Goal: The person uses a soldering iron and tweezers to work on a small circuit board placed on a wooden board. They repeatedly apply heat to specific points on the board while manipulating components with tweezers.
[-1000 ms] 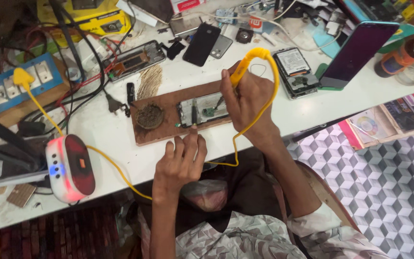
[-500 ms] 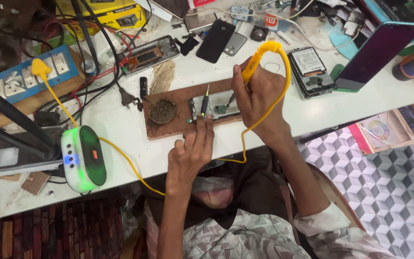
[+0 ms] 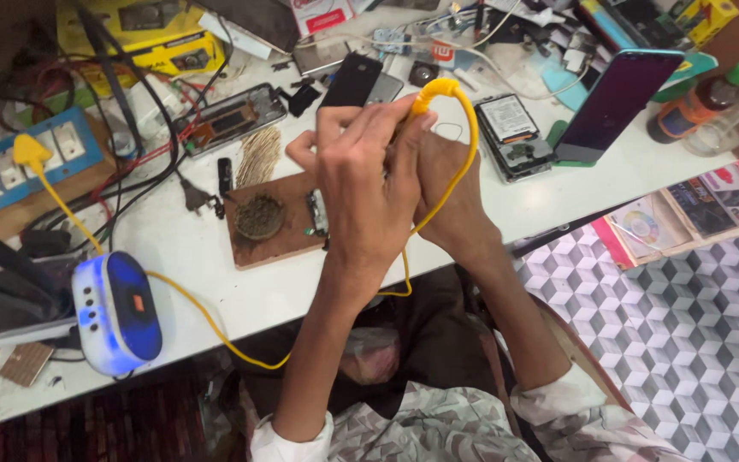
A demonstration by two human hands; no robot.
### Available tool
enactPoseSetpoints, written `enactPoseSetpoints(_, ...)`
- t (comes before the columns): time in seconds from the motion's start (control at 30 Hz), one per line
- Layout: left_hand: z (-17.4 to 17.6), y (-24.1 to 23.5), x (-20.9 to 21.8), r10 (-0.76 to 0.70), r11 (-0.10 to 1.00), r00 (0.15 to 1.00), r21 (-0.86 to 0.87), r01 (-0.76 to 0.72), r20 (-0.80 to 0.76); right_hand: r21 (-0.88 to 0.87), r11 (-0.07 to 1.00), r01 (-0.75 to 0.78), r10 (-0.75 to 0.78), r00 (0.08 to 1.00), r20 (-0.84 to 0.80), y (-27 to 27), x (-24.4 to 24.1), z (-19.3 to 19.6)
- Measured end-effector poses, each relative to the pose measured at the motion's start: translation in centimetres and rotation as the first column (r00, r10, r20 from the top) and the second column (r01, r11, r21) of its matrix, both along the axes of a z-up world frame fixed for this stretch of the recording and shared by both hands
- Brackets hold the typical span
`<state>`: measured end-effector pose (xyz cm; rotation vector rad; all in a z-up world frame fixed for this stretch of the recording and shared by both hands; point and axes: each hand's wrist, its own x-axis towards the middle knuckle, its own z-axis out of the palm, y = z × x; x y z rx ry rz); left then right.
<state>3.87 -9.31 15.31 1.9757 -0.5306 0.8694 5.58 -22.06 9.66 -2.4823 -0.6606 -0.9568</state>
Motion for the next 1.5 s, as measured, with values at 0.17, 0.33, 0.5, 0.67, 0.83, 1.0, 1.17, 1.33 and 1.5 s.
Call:
enactPoseSetpoints(0.17,-0.2,-0.4,-0.3,0.089,0.995,0.995,0.048,-0.091,0.034,0.381,0.906,0.186,-0.179,0.982,-0.055,-5.3,-2.8,-4.3)
enactPoseSetpoints(0.33,-0.6,-0.6,-0.1,0.125,0.991,0.992,0.048,-0.125,0.006,0.257,0.66,0.706,-0.668,0.708,-0.229,-12.7,-2.7,-8.2)
enactPoseSetpoints(0.5,-0.8,-0.7,0.8,0.137,0.99,0.991,0.02,-0.137,0.011,0.185,0.585,0.789,-0.741,0.614,-0.274,-16.0,-1.7,-11.5)
enactPoseSetpoints(0.67,-1.1,-0.9,1.1,0.138,0.99,0.99,-0.006,-0.138,0.013,0.367,0.507,0.78,-0.817,0.571,-0.083,-17.0,-2.3,-13.9)
enactPoseSetpoints(0.83,-1.2,-0.6,0.3,0.114,0.993,0.993,-0.018,-0.113,0.015,0.618,0.562,0.55,-0.648,0.757,-0.084,-17.0,-4.1,-13.9)
enactPoseSetpoints(1.0,-0.8,0.3,-0.1,0.104,0.994,0.995,0.029,-0.104,0.001,0.622,0.687,0.375,-0.439,0.897,-0.055,-11.8,-6.3,-11.0)
enactPoseSetpoints(1.17,-1.5,0.4,-1.3,0.046,0.998,0.999,0.036,-0.046,-0.004,0.541,0.807,0.237,-0.178,0.971,-0.159,-5.9,-7.0,-6.8)
enactPoseSetpoints(1.33,-4.0,-1.1,-4.4,-0.01,0.999,0.997,0.036,0.007,0.08,0.62,0.778,0.099,-0.018,0.991,-0.135,-2.7,-7.0,-3.6)
enactPoseSetpoints(1.5,-6.3,-2.7,-7.4,0.036,0.938,0.881,0.289,-0.192,0.471,0.748,0.662,0.051,0.154,0.967,-0.203,-0.2,-7.1,-2.2)
